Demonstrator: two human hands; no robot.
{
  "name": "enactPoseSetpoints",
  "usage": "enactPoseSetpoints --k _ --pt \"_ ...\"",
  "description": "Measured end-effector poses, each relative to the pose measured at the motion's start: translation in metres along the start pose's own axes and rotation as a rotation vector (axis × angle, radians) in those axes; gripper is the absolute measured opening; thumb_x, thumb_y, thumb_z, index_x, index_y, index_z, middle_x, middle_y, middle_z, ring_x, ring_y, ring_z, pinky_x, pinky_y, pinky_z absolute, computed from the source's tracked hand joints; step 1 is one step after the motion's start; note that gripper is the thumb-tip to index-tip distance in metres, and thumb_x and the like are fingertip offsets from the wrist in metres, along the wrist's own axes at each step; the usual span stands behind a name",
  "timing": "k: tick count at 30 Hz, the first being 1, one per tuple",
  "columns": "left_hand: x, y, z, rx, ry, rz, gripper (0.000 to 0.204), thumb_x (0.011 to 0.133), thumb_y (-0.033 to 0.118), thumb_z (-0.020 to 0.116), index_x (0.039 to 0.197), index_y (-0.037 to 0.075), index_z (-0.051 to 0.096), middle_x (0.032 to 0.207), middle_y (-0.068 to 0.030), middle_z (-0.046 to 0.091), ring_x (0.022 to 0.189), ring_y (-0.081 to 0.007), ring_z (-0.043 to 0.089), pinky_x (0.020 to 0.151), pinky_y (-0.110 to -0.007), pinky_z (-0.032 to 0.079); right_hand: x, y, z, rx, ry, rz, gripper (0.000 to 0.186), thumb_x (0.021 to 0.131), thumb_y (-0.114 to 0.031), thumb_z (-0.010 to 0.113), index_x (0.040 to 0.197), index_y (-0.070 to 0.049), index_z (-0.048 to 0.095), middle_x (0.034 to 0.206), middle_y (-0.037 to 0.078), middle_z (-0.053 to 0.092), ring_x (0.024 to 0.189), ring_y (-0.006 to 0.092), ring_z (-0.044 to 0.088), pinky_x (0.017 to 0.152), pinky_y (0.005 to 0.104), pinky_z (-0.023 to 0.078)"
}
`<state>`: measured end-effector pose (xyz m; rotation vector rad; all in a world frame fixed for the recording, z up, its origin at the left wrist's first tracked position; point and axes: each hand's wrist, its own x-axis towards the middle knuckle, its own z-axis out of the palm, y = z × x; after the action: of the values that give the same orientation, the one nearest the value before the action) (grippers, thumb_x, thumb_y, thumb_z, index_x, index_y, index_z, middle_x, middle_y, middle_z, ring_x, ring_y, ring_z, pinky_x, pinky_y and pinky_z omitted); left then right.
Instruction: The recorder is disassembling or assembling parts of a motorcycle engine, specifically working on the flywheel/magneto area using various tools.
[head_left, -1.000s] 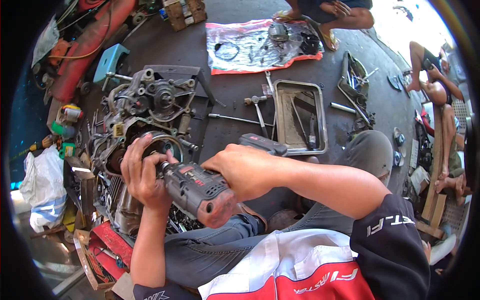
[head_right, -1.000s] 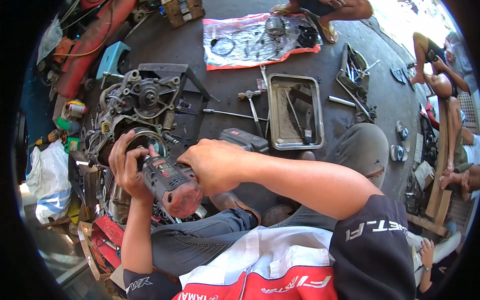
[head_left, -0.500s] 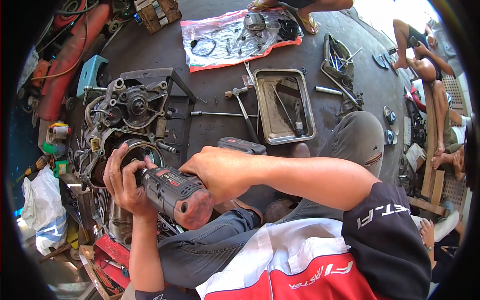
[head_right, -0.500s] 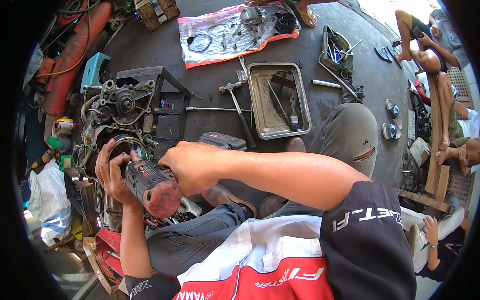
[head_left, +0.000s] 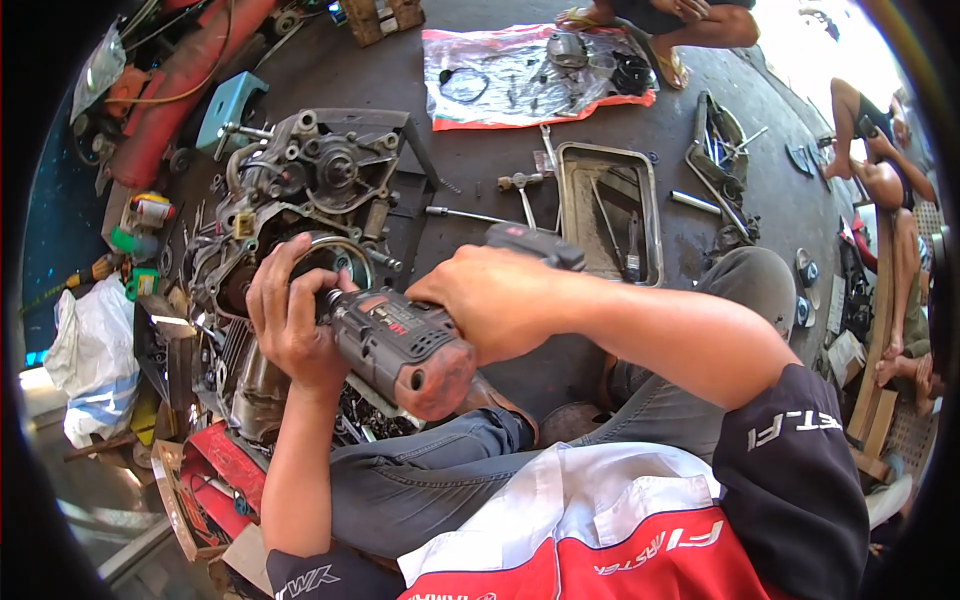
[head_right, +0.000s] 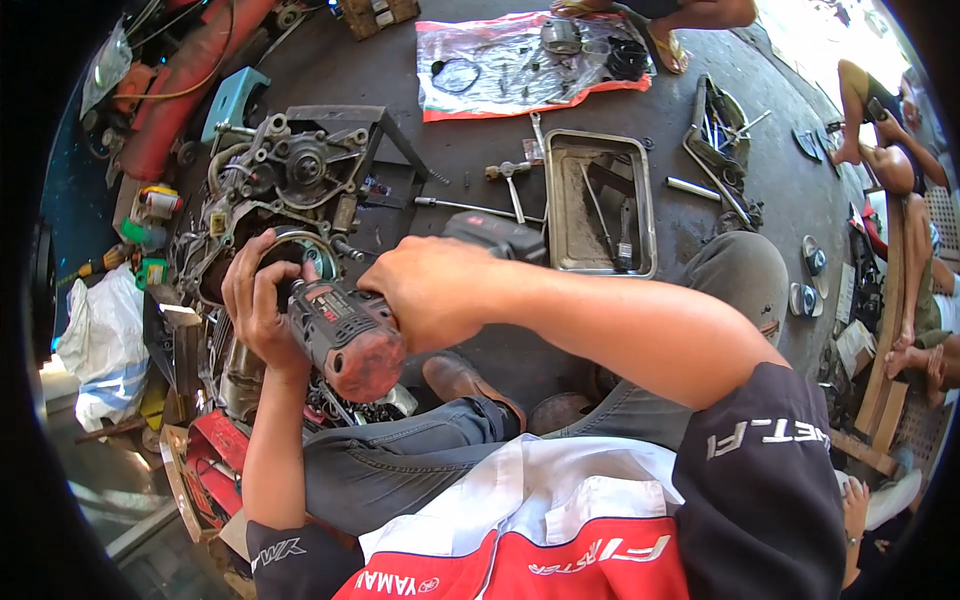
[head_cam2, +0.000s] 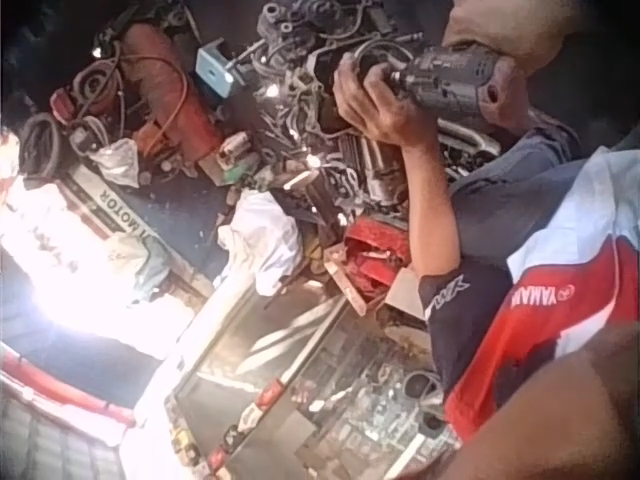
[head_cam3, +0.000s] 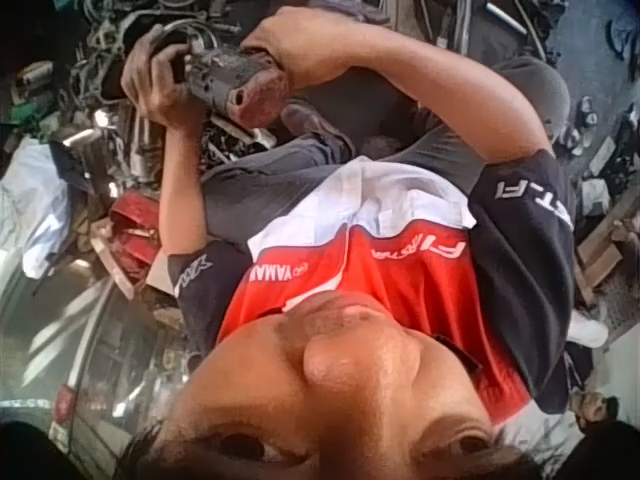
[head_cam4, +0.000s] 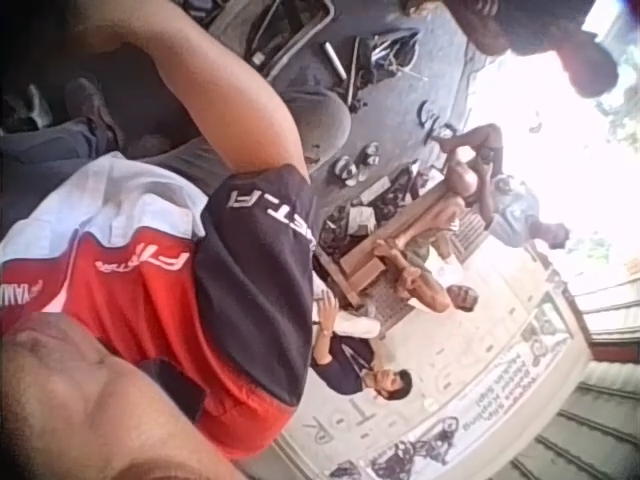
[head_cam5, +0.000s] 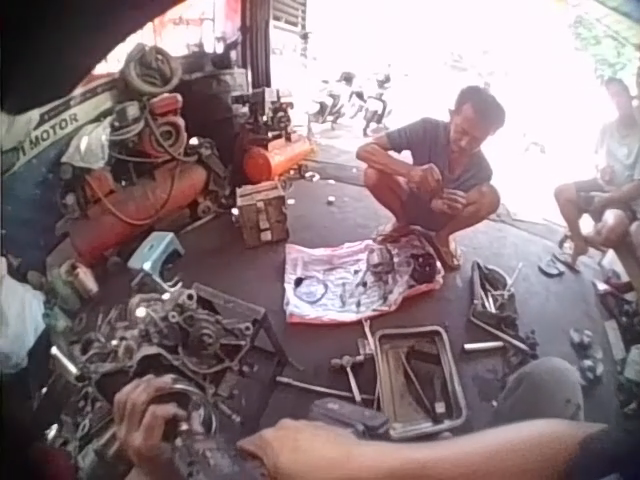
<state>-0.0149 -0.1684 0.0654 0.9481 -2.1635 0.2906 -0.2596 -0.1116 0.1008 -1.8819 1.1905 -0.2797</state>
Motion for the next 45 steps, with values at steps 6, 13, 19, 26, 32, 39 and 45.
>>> enactPoseSetpoints --k 6,13,19,26,32,39,45 --pt "0.0 -0.002 0.002 -0.002 0.02 0.022 0.023 0.078 0.006 0.085 0.093 0.01 0.068 0.129 -0.009 0.076 0.12 -0.0357 0.07 0.104 -0.046 0.055 0.002 0.0 -0.004 0.082 -0.097 0.042 0.044 0.073 -0.02 0.085 0.113 -0.005 0.075 0.107 0.022 0.079 0.109 0.0429 0.074 0.092 0.0516 0.059" --pt "0.001 -0.003 0.002 -0.056 0.039 0.024 0.03 0.081 0.009 0.086 0.104 0.011 0.067 0.129 -0.0097 0.076 0.12 -0.0356 0.071 0.107 -0.047 0.055 0.0 0.003 0.008 0.189 -0.009 -0.002 0.05 0.072 -0.023 0.087 0.116 -0.003 0.075 0.103 0.024 0.078 0.102 0.0445 0.074 0.087 0.0515 0.059" --pt "-0.001 -0.01 0.007 -0.181 0.105 0.011 0.035 0.089 0.013 0.082 0.118 0.008 0.063 0.124 -0.0118 0.078 0.117 -0.0345 0.073 0.107 -0.047 0.055 0.0 0.001 0.0 0.215 -0.088 0.055 0.052 0.07 -0.022 0.086 0.117 -0.002 0.075 0.095 0.025 0.076 0.097 0.0463 0.073 0.082 0.0492 0.057" --pt "-0.004 -0.014 0.014 -0.234 0.158 0.012 0.034 0.087 0.009 0.081 0.117 0.006 0.064 0.123 -0.0123 0.078 0.115 -0.0349 0.074 0.106 -0.048 0.056 0.003 -0.004 0.01 0.312 -0.013 0.011 0.068 0.064 -0.017 0.086 0.13 -0.007 0.074 0.09 0.024 0.075 0.094 0.0491 0.069 0.08 0.0447 0.059" --pt "-0.002 -0.012 0.01 -0.212 0.131 0.004 0.035 0.085 0.007 0.081 0.116 0.007 0.064 0.123 -0.0113 0.078 0.116 -0.035 0.073 0.106 -0.048 0.056 0.002 -0.003 0.011 0.322 0.002 0.004 0.068 0.064 -0.018 0.086 0.13 -0.008 0.074 0.09 0.023 0.075 0.094 0.0492 0.069 0.081 0.0439 0.059" --pt "-0.001 -0.011 0.01 -0.192 0.12 0.007 0.035 0.084 0.006 0.081 0.115 0.007 0.064 0.123 -0.011 0.077 0.115 -0.0348 0.072 0.105 -0.048 0.056 0.002 -0.004 0.012 0.354 -0.008 0.013 0.066 0.062 -0.027 0.09 0.123 -0.005 0.075 0.091 0.024 0.076 0.096 0.0479 0.071 0.082 0.043 0.059" --pt "-0.001 -0.011 0.01 -0.181 0.122 0.019 0.035 0.084 0.006 0.081 0.115 0.007 0.064 0.124 -0.011 0.077 0.115 -0.0346 0.072 0.104 -0.048 0.057 0.002 -0.004 0.009 0.35 -0.027 0.008 0.058 0.063 -0.03 0.09 0.11 0.0 0.073 0.093 0.025 0.076 0.098 0.0481 0.072 0.083 0.0437 0.059"
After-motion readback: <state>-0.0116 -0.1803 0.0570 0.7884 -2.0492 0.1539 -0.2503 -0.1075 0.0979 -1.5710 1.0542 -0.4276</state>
